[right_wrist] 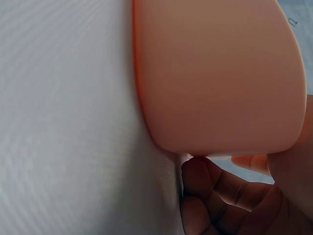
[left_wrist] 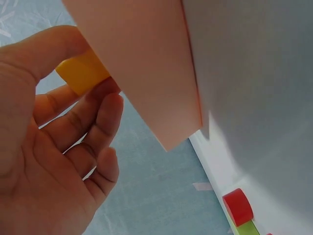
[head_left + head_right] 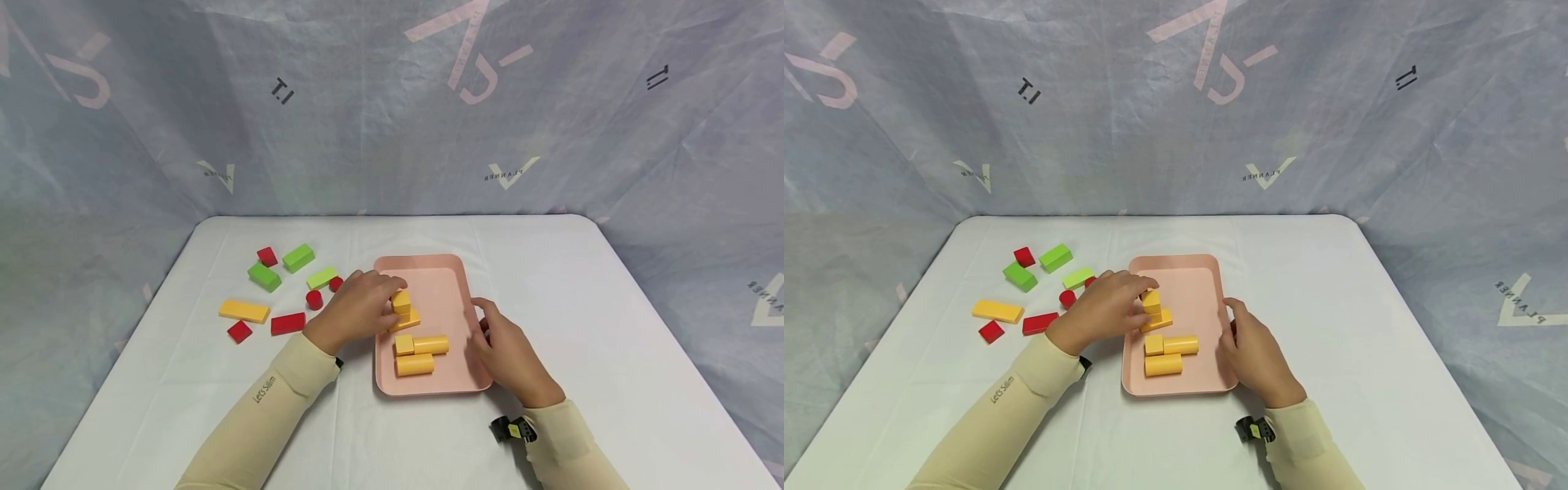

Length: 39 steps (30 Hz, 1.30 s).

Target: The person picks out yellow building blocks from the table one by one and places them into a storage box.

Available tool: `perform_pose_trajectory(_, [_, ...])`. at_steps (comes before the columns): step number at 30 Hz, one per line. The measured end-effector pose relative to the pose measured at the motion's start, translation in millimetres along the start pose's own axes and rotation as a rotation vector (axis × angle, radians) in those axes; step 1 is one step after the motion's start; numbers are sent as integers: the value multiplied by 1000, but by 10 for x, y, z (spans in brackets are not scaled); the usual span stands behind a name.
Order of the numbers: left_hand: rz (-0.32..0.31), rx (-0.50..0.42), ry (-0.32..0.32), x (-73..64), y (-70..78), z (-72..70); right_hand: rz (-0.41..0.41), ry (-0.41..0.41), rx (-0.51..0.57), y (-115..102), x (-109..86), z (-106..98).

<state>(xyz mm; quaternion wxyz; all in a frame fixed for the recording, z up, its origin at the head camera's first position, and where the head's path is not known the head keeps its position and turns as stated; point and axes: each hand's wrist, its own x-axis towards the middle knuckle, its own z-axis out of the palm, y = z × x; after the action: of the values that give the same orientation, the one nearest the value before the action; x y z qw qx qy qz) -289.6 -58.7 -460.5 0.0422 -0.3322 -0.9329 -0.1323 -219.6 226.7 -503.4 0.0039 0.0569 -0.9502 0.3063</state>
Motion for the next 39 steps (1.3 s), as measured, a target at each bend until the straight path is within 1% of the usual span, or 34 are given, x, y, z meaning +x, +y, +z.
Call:
perform_pose_trajectory(7, [7,3,3,-10,1,-10,-7,2,-1,0,2,9])
perform_pose_trajectory(12, [-2,-2,-3,-22,-14,-40,-9,1,-1,1,3,11])
perform_pose_trajectory(18, [-19,-10,2,-44,-73,-106,-13,3,1,5,5,15])
perform_pose_trajectory(21, [-43,-17,4,-67,-97,-163,-19,5,-1,7,5,18])
perform_pose_trajectory(27, [-73,26,44,-116,-152,-289,-28,9,-8,2,6,27])
perform_pose_trajectory(32, [-77,58,69,-137,-194,-374,-29,20,-18,-3,2,22])
perform_pose_trajectory(39, [-77,77,92,-150,-233,-426,-27,17,-24,4,-2,10])
